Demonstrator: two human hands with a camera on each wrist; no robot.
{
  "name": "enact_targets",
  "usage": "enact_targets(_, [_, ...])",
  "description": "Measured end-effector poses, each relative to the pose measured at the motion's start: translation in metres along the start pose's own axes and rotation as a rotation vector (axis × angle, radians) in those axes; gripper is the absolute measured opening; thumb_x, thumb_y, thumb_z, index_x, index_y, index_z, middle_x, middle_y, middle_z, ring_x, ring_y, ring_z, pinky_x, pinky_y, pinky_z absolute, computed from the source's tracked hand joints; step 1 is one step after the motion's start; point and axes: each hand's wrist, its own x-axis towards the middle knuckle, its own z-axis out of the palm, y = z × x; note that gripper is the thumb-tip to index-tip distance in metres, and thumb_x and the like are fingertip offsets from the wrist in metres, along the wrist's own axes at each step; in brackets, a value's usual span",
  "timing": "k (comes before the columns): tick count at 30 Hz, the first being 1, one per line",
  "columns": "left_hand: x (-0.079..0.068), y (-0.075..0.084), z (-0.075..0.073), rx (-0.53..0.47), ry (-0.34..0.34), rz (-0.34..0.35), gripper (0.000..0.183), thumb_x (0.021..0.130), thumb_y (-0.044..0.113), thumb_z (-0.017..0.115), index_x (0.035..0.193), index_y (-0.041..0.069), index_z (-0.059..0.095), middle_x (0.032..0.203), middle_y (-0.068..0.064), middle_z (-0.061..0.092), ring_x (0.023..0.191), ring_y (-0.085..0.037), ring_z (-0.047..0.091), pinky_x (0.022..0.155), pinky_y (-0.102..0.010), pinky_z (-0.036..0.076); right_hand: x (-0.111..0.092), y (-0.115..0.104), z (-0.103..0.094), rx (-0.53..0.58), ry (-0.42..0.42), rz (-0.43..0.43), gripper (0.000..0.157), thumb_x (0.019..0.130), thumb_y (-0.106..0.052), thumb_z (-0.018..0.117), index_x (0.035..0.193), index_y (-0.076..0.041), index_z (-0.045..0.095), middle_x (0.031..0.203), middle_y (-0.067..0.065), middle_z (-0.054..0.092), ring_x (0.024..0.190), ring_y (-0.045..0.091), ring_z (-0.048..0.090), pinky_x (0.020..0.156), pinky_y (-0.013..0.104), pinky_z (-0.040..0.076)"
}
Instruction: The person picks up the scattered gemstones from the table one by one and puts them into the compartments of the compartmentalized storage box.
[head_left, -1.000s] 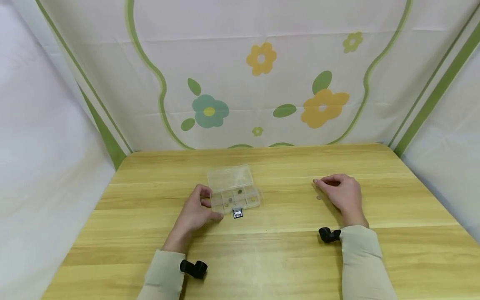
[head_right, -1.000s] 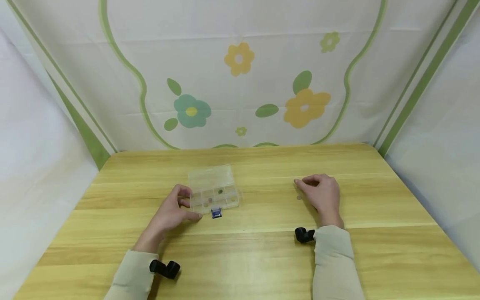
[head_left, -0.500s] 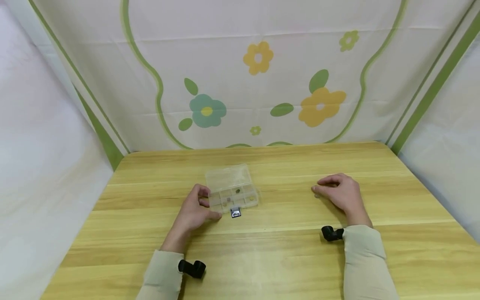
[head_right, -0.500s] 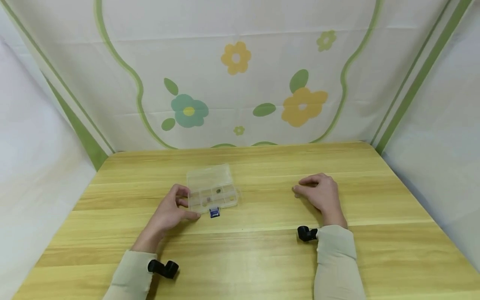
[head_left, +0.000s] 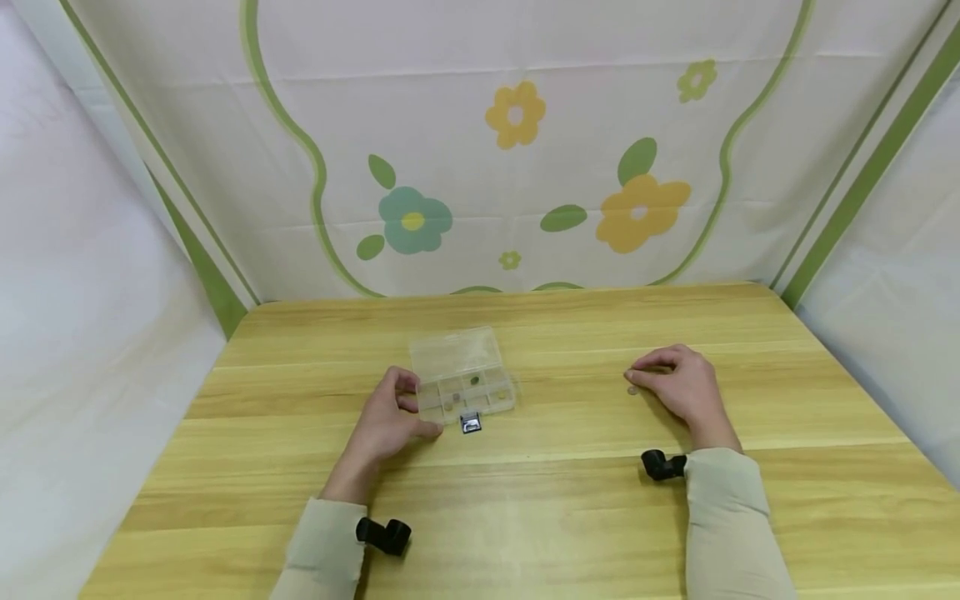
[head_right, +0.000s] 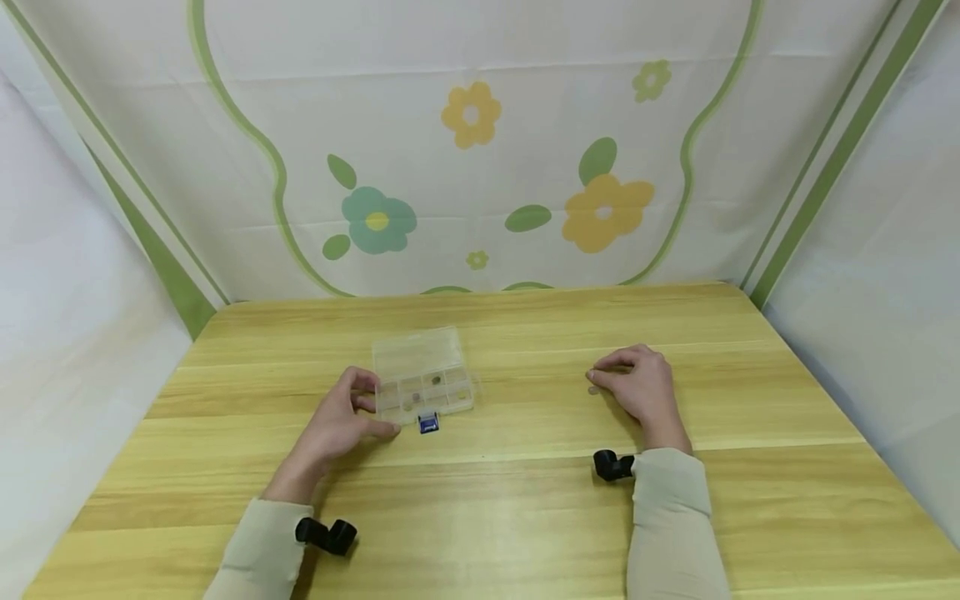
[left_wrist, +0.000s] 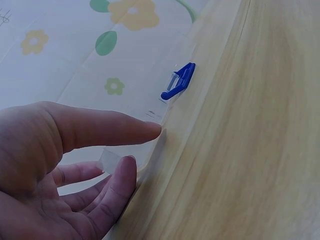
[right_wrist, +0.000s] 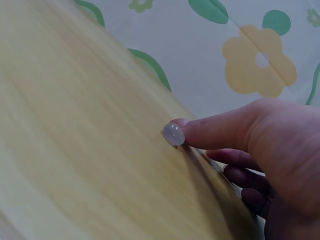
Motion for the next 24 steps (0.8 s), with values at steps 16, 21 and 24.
enact_targets(16, [0.003,-0.001,0.001,-0.004,0.007,0.002,0.074,0.072,-0.006,0.093,0.132,0.007,0.053,0.130,-0.016,0.060,0.108,-0.029,0.061,0.086,-0.031,0.049,0.004,-0.006,0.005,-0.028,-0.020,-0.027,0.031,0.097,-0.037,0.081,0.111,-0.009,0.082,0.134,0.020,0.066,0.129,0.044,0.058,0.112,0.065,0.041])
enact_targets(21, [0.003,0.000,0.001,-0.006,0.008,0.008,0.073,0.072,-0.005,0.094,0.131,0.007,0.053,0.130,-0.016,0.060,0.108,-0.029,0.061,0.086,-0.032,0.049,0.007,-0.018,0.013,-0.006,-0.026,-0.044,0.028,0.098,-0.036,0.080,0.110,-0.011,0.082,0.131,0.016,0.068,0.129,0.041,0.058,0.113,0.063,0.042])
enact_targets(24, [0.003,-0.001,0.001,-0.003,0.008,0.014,0.074,0.071,-0.005,0.094,0.131,0.006,0.053,0.129,-0.016,0.060,0.108,-0.029,0.061,0.085,-0.032,0.050,0.009,-0.024,0.017,0.013,-0.028,-0.049,0.026,0.098,-0.036,0.080,0.111,-0.013,0.082,0.129,0.013,0.068,0.123,0.036,0.061,0.106,0.055,0.047])
